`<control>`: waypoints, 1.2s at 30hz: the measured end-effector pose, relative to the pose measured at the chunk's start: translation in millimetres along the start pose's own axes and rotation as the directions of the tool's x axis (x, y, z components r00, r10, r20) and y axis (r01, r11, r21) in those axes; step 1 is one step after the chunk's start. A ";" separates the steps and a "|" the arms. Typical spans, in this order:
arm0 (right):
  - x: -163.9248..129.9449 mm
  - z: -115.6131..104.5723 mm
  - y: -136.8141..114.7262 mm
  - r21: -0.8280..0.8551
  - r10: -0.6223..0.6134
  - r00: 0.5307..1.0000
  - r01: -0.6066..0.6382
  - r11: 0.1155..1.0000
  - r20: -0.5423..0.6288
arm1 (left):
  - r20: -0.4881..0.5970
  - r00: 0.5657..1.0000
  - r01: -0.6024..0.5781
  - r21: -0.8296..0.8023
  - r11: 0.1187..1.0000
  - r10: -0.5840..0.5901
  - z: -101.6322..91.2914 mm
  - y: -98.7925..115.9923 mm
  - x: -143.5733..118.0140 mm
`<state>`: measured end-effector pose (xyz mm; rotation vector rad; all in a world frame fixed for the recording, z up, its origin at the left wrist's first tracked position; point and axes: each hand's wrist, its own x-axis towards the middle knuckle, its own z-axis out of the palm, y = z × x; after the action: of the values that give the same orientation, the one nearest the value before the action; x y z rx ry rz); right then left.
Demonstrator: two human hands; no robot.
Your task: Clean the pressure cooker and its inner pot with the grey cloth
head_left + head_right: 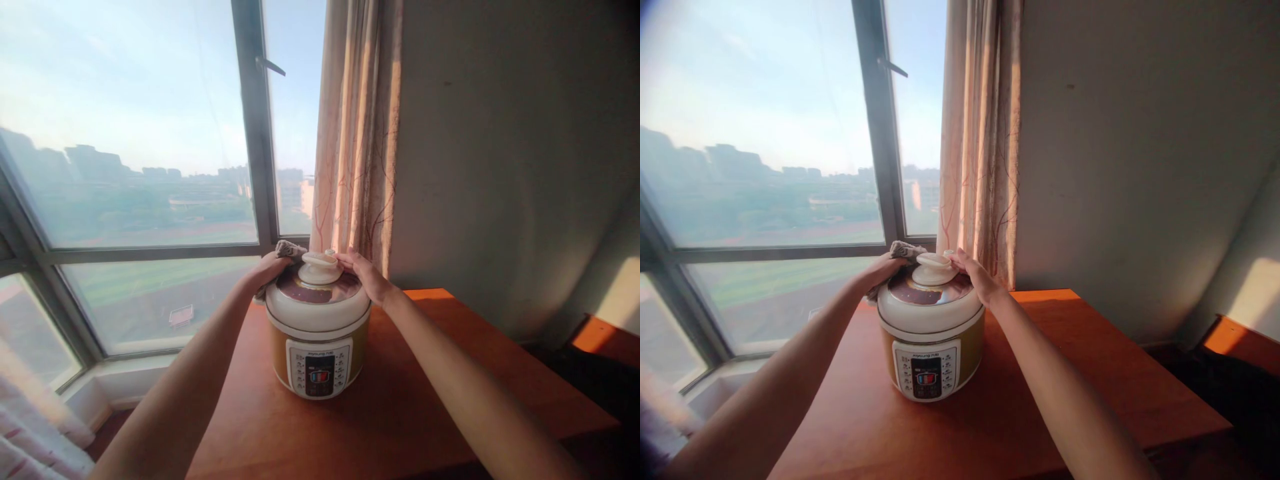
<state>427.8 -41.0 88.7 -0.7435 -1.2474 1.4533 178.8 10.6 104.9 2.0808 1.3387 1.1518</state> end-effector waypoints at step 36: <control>-1.4 8.0 3.6 0.038 -0.062 0.997 0.061 0.997 0.034 | 0.113 0.958 -0.282 0.542 0.792 0.264 22.9 64.4 -159.6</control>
<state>419.8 -44.6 87.2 -0.6512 -1.2563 1.4411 201.2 -158.0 69.9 2.7740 1.5260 0.8920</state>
